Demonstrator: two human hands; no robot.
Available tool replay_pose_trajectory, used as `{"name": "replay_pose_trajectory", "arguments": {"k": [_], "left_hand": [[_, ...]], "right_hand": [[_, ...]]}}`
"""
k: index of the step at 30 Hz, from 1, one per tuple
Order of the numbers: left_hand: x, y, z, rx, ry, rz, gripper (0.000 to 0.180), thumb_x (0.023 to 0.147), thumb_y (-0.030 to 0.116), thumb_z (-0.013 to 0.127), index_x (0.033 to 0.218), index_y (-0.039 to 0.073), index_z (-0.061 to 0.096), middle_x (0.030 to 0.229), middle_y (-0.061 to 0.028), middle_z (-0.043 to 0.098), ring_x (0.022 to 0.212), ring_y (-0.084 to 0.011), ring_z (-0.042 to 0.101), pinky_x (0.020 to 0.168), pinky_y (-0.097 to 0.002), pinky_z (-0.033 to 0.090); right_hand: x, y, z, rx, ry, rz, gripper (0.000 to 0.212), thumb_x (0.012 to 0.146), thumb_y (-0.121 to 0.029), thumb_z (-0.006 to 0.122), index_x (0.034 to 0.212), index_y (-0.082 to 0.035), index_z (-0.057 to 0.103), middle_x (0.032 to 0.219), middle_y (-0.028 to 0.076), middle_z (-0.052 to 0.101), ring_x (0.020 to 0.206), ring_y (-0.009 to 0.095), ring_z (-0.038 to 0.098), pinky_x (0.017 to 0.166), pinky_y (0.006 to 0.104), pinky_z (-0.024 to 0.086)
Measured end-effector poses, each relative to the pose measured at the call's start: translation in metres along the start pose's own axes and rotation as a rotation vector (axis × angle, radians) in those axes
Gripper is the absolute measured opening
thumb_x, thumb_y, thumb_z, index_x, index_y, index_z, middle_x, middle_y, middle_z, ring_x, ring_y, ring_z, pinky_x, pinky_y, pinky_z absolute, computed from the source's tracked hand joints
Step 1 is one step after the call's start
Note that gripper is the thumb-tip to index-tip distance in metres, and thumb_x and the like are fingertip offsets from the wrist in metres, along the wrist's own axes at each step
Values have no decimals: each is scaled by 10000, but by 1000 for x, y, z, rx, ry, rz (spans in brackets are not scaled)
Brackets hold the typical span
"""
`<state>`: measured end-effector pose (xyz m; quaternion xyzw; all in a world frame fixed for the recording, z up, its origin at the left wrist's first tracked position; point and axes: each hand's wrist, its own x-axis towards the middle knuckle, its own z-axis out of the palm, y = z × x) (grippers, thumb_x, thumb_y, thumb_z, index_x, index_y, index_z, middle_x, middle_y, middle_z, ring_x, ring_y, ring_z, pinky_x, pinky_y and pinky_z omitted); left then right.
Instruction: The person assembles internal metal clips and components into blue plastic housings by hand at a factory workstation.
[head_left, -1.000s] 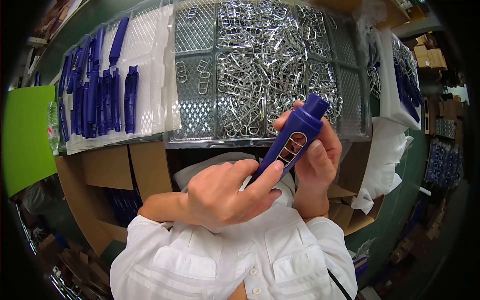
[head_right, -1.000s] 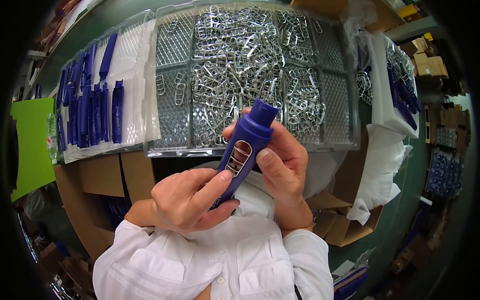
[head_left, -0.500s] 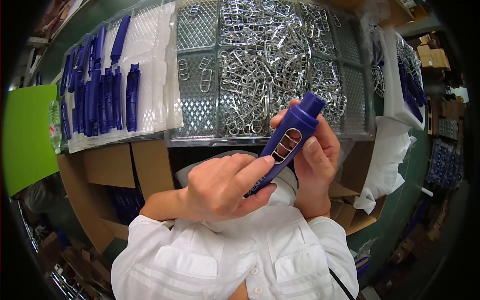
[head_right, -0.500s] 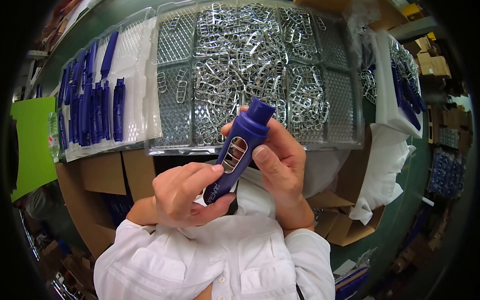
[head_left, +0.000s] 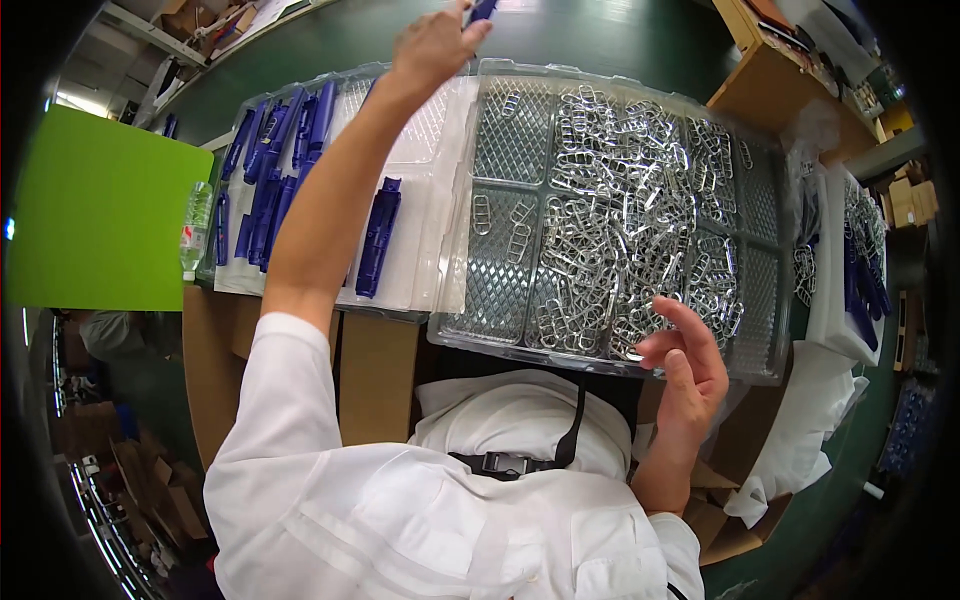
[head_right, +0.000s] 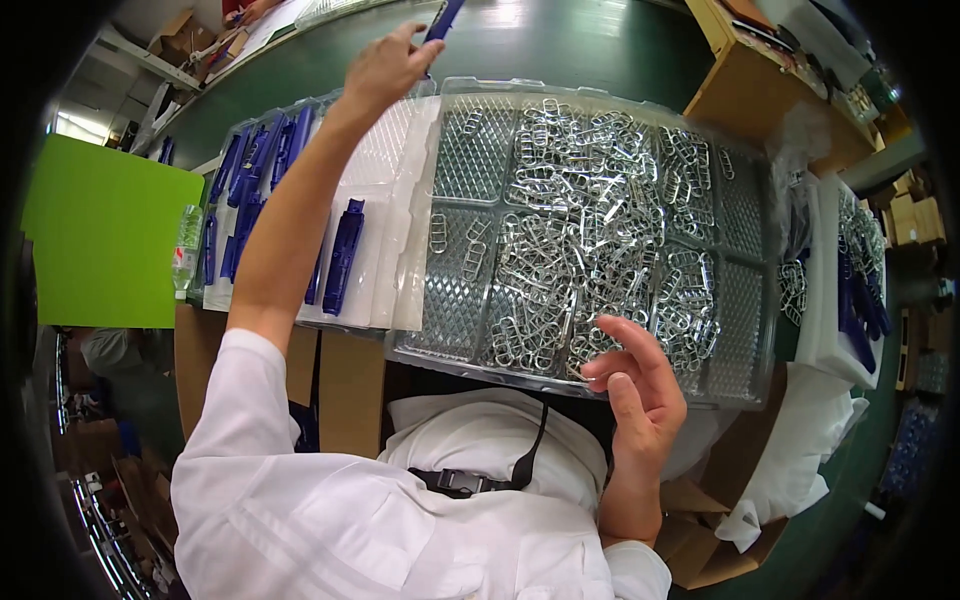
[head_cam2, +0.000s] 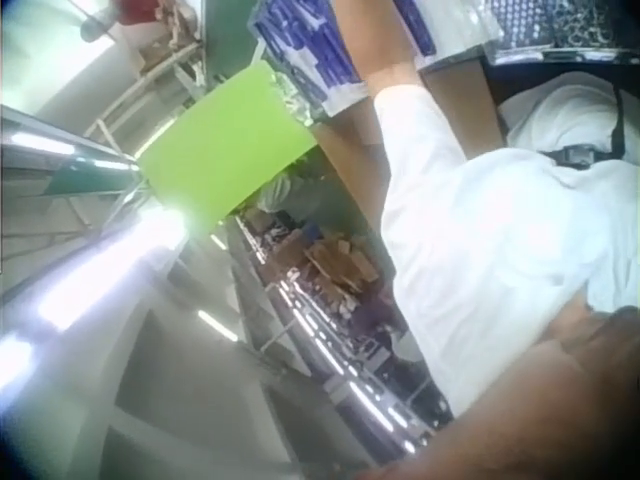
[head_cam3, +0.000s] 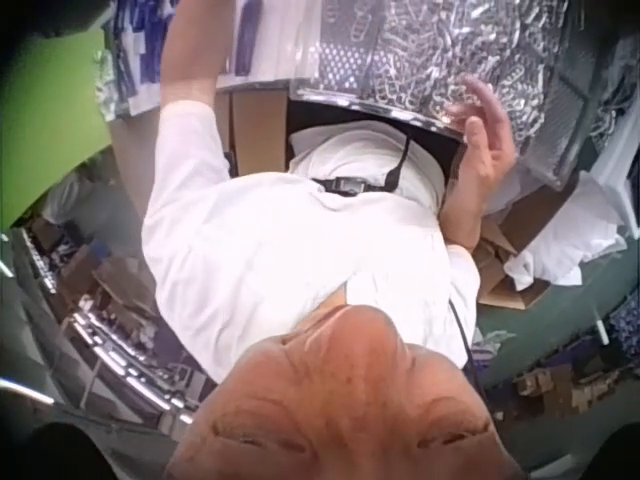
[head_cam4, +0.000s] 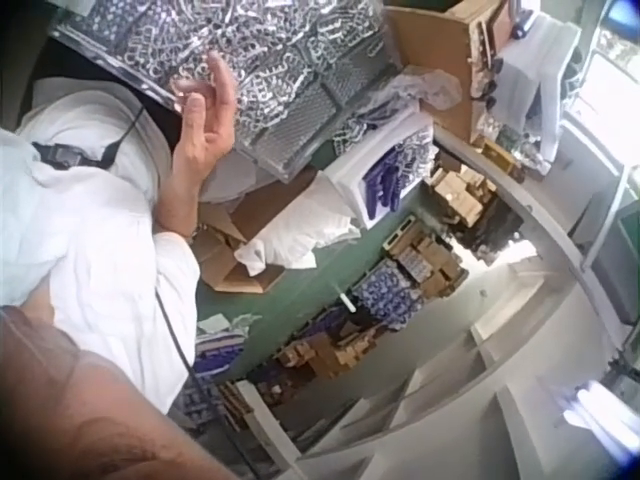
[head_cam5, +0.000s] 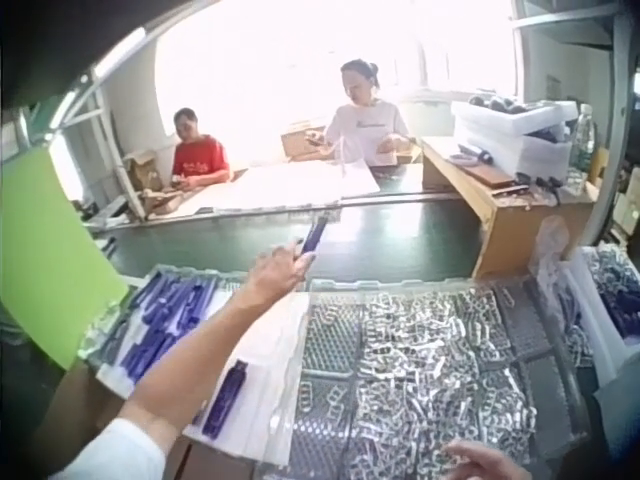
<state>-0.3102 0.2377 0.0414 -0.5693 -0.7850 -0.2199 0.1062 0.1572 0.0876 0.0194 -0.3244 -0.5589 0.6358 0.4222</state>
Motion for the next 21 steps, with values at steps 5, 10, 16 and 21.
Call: {"name": "replay_pose_trajectory", "arguments": {"k": [5,10,16,21], "left_hand": [[-9,11,-70,-342,75,-216,585,1032,474,591,1421,38,582,1214,-242,710,1137,-288,704,988,-423,525],[-206,18,-156,-757,577,-209,250,1067,144,534,1244,14,653,1108,-110,766,827,-116,737,707,-209,535],[-456,-39,-130,-901,793,-959,181,1072,102,512,1207,61,625,1139,-45,678,898,-90,650,749,-268,578],[-666,-2,-107,423,-452,-1084,407,945,93,563,1330,-37,584,1331,-266,621,1303,-428,555,1127,-582,373]], "right_hand": [[-6,8,-5,-100,77,-2,375,989,-47,622,1350,51,612,1321,168,664,965,149,678,823,276,527],[22,26,-8,-1037,34,-353,310,921,23,701,1225,-37,723,1210,144,713,1047,306,700,899,372,549],[58,31,15,-1308,-296,-648,397,955,21,639,1338,-80,662,1354,80,667,1160,312,654,973,404,535],[79,54,34,-1508,-609,-708,417,982,18,598,1381,-100,624,1404,89,625,1184,316,639,995,395,532]]}}
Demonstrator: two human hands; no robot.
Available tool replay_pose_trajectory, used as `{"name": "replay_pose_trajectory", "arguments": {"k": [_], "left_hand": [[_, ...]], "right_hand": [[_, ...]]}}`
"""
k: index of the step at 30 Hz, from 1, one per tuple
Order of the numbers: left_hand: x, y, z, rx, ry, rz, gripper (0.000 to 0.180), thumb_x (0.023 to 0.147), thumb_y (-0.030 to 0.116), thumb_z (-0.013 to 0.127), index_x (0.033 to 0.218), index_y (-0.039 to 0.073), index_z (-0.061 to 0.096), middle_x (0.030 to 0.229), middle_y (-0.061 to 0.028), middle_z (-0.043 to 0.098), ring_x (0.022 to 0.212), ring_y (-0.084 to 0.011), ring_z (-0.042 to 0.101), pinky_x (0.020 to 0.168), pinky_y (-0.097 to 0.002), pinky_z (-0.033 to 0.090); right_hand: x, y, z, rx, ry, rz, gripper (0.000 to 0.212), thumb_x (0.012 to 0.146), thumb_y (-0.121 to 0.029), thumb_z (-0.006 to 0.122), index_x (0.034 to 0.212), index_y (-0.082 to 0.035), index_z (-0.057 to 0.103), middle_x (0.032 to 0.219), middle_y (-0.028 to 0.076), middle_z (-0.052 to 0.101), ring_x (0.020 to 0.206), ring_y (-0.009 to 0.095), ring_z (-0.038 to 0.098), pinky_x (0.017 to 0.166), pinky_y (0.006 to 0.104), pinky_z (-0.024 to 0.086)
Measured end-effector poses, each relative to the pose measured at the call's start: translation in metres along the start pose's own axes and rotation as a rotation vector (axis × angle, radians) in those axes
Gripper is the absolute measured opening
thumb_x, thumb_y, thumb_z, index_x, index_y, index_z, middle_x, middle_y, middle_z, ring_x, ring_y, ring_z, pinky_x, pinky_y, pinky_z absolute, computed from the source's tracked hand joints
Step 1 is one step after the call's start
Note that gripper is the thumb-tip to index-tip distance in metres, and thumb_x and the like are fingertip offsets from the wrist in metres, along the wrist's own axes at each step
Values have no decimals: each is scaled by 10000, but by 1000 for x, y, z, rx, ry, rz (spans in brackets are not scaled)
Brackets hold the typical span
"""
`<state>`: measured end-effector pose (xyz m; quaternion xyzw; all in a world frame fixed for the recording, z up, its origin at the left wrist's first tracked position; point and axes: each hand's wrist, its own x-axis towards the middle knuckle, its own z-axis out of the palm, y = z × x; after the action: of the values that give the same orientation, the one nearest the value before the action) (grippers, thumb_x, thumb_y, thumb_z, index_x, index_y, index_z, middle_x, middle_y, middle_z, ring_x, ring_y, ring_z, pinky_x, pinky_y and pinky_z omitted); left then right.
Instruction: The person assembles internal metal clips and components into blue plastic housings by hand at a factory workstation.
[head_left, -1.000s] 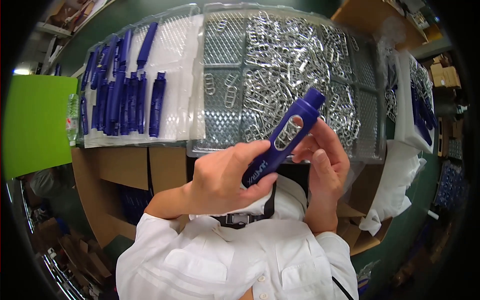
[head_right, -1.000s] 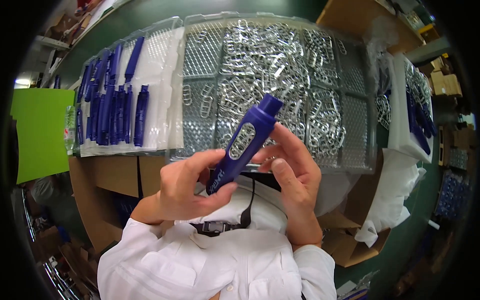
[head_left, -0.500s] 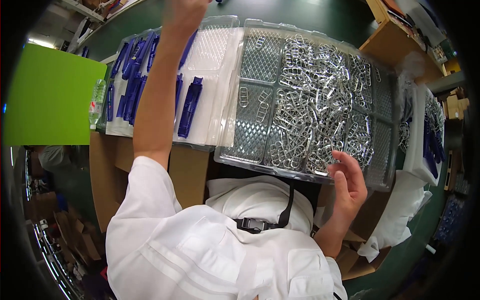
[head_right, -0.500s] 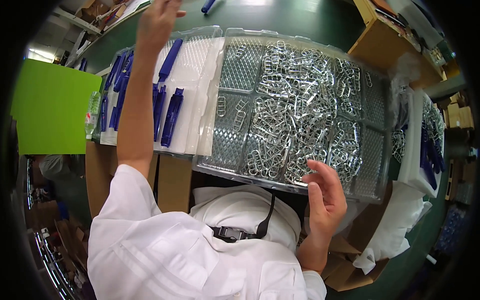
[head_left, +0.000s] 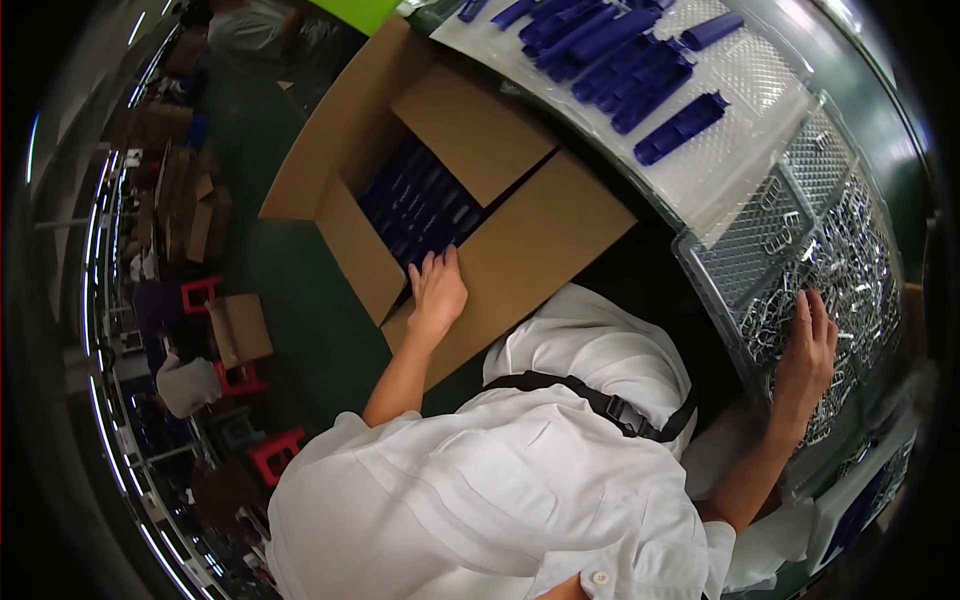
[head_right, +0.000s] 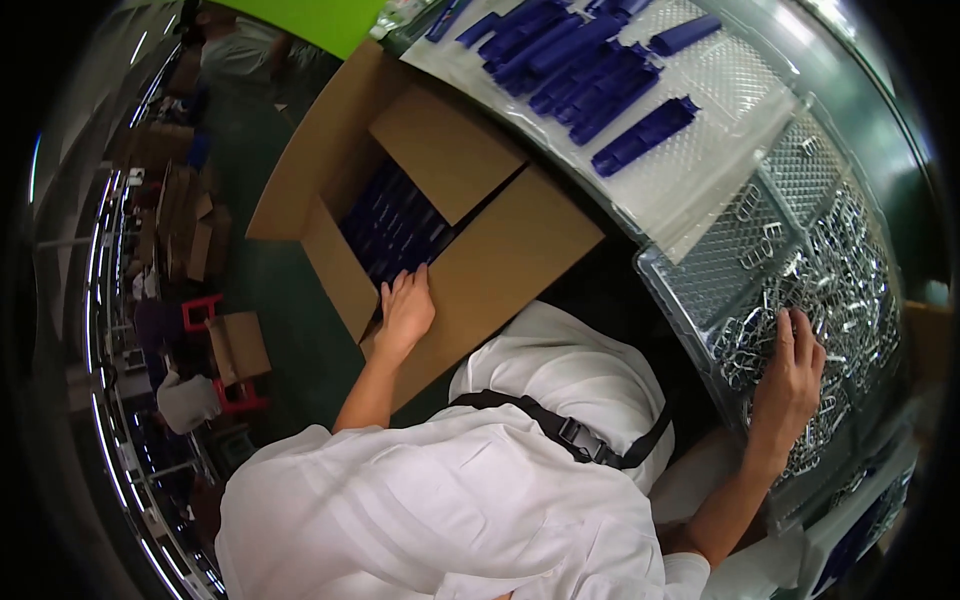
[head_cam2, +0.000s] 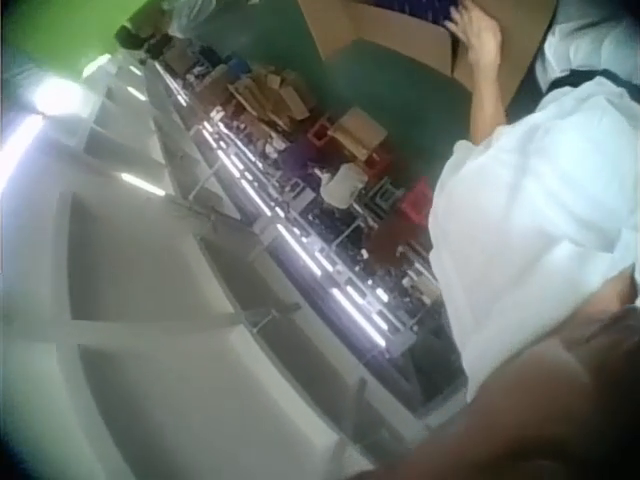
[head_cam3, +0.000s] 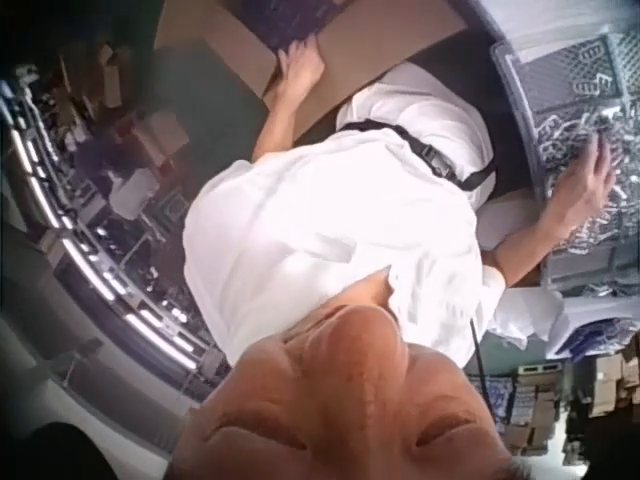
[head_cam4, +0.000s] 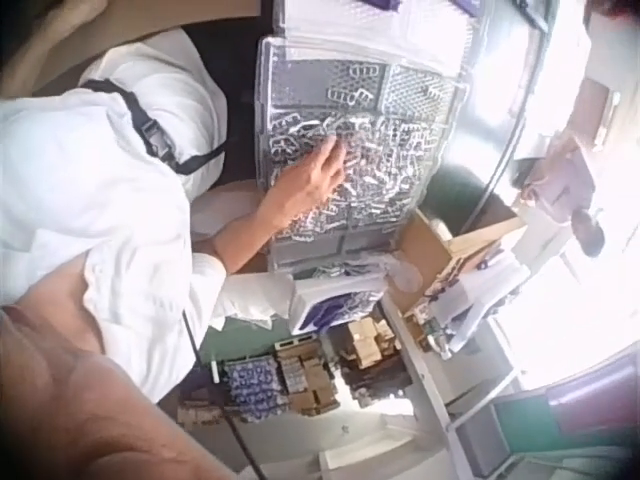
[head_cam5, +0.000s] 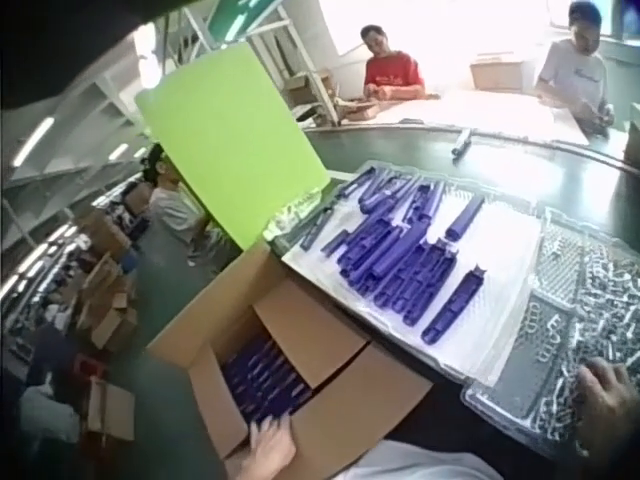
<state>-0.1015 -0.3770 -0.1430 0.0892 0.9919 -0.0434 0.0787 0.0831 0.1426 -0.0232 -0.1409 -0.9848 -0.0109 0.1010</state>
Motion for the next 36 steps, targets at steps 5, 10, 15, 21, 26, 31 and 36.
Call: {"name": "replay_pose_trajectory", "arguments": {"k": [5,10,15,21,26,31,36], "left_hand": [[-46,-66,-50,193,53,1,325,943,108,543,1177,-95,642,1215,-282,658,1212,-435,596,1131,-601,337],[-27,-120,-53,392,-100,-341,217,913,110,590,1008,-48,703,1025,-228,721,1085,-405,663,1031,-570,431],[68,-65,14,-322,100,-100,234,904,209,670,1066,68,763,1064,-207,727,1065,-376,691,885,-478,538],[119,-41,41,-345,-141,55,280,824,231,761,1035,48,764,1055,-200,719,1043,-380,675,862,-479,532],[112,-50,50,-263,-35,198,232,832,179,733,1027,57,764,1052,-197,655,1051,-393,634,856,-481,521],[115,-46,55,-323,-81,293,262,866,208,708,1085,74,766,1060,-199,639,1062,-395,626,883,-476,521],[125,-61,72,-321,-166,210,346,826,256,770,1104,51,753,1102,-212,651,1051,-415,640,889,-480,529]], "right_hand": [[6,-1,2,80,40,47,359,1000,-17,593,1340,-120,641,1238,108,650,1073,315,663,878,410,556],[5,14,9,10,146,149,267,997,-70,642,1254,-124,690,1177,91,661,1020,295,684,817,400,573],[10,5,-9,122,330,236,183,1025,-107,639,1190,-67,709,1241,60,693,998,230,701,806,348,569],[0,22,-2,288,275,496,174,988,-161,720,1116,-43,720,1001,24,711,800,102,621,678,251,496],[-12,56,13,538,272,751,259,976,-257,763,1091,-28,725,867,-15,665,755,73,564,679,243,474],[-38,96,20,798,319,771,248,988,-234,749,1138,-37,725,929,-15,692,840,60,619,703,204,465],[-22,68,5,818,392,865,191,982,-121,738,1127,2,721,930,13,689,803,76,626,771,228,541]]}}
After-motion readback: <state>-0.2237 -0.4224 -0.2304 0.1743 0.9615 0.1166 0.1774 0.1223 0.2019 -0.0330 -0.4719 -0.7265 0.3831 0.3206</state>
